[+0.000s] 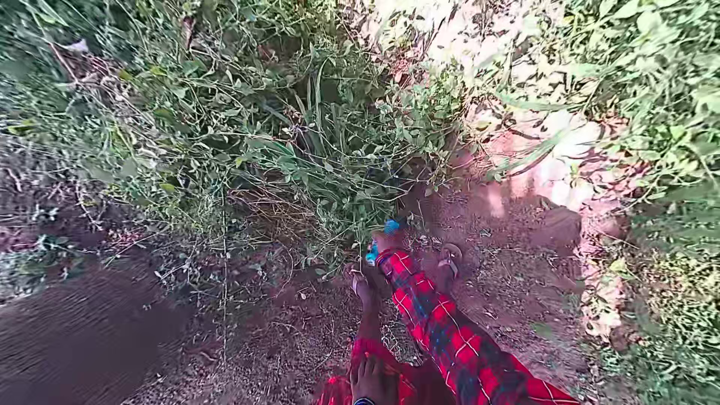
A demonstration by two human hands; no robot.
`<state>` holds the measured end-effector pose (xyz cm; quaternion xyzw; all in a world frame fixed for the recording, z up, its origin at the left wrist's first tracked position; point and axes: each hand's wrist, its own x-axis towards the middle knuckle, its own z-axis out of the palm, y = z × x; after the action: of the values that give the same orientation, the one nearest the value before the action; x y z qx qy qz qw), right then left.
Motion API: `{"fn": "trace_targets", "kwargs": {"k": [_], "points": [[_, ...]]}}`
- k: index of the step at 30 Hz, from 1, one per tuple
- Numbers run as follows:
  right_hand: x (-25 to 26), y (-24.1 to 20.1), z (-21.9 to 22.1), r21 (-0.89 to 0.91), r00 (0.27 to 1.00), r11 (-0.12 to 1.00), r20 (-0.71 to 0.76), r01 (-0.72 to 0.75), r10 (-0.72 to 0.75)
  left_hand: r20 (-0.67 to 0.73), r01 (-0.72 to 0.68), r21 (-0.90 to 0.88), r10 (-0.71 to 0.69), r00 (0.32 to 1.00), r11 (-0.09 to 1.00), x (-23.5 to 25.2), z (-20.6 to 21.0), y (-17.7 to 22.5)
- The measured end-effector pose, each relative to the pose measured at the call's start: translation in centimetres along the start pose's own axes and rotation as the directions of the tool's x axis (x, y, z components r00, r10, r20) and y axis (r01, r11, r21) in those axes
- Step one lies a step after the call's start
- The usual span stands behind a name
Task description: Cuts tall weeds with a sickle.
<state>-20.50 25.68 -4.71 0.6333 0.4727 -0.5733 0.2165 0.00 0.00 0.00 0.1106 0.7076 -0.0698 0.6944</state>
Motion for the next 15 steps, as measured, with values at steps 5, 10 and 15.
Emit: {"fn": "trace_targets", "kwargs": {"k": [5, 10, 15], "points": [[-1.3, 12.3, -10.0, -0.441, 0.998, 0.897, 0.052, 0.046, -0.026, 0.008, 0.038, 0.025, -0.038, 0.999, 0.999, 0.9, 1.5, 1.7], [-1.2, 19.3, -21.9, -0.642, 0.996, 0.767, -0.075, -0.018, -0.04, -0.033, 0.035, 0.044, -0.034, 0.999, 0.998, 0.6, 0.7, 2.9], [-1.6, 17.7, -28.4, -0.482, 0.916, 0.872, -0.304, 0.089, -0.262, 0.036, 0.037, 0.093, -0.04, 0.999, 0.995, 0.5, -1.0, 4.7]]}}
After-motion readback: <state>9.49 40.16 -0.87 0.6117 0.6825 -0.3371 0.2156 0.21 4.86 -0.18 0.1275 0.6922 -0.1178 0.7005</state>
